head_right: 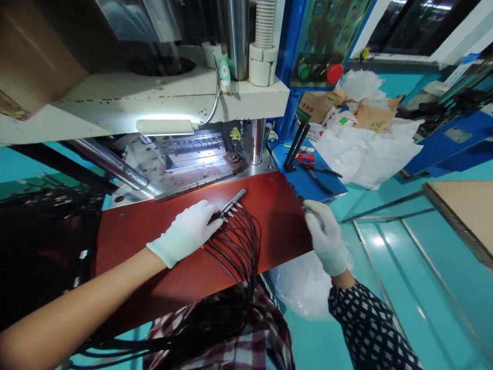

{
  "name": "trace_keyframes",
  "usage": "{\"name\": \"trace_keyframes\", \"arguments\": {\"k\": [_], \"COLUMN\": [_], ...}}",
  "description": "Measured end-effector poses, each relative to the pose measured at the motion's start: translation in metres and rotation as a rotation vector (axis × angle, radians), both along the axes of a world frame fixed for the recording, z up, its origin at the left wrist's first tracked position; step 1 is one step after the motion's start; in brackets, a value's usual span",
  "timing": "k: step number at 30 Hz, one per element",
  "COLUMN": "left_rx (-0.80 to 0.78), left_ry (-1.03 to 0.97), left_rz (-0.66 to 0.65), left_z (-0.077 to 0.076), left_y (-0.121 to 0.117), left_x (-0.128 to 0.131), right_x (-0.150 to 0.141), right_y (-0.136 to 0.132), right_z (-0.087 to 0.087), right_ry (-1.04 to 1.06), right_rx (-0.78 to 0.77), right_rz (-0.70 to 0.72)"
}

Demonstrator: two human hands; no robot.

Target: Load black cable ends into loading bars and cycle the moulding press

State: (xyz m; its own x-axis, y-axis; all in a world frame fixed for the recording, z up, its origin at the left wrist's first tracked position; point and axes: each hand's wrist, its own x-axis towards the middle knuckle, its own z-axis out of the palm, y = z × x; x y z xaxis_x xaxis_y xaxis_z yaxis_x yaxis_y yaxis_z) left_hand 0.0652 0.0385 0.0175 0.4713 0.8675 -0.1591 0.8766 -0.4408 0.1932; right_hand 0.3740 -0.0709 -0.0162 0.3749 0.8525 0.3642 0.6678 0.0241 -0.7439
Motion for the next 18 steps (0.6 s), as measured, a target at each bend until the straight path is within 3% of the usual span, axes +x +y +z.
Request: {"name": "trace_keyframes", "arguments": {"k": [2,5,8,10,14,18], "left_rx": [0.013,-0.01,0.008,0.106,0.315,0.381], "left_ry": [-0.01,-0.154,-0.338,-0.427,-0.5,-0.457], "left_rz": [-0.012,-0.03,-0.056,-0.097,-0.146,-0.154], "left_z": [-0.001,-0.001,0.009,0.02,0.032,0.022], "left_y": [0.001,0.013,0.035,0.056,0.098,0.132], "left_x": [0.0,-0.011,-0.026,-0.035,-0.045,-0.047], "right_x": [-0.029,-0.065,-0.091,-0.108,-0.147,-0.182], "right_y": [0.016,0.041,0.059,0.06,0.041,0.042], "right_z": [0.005,0.003,-0.001,-0.001,-0.004,-0.012], "right_ry": [0.178,0.689,1.224,1.451,1.601,1.428], "right_rx": [-0.069,-0.216,-0.409,-0.573,-0.875,-0.746], "right_rz": [0.198,0.381,0.536,0.716,1.075,1.071]}}
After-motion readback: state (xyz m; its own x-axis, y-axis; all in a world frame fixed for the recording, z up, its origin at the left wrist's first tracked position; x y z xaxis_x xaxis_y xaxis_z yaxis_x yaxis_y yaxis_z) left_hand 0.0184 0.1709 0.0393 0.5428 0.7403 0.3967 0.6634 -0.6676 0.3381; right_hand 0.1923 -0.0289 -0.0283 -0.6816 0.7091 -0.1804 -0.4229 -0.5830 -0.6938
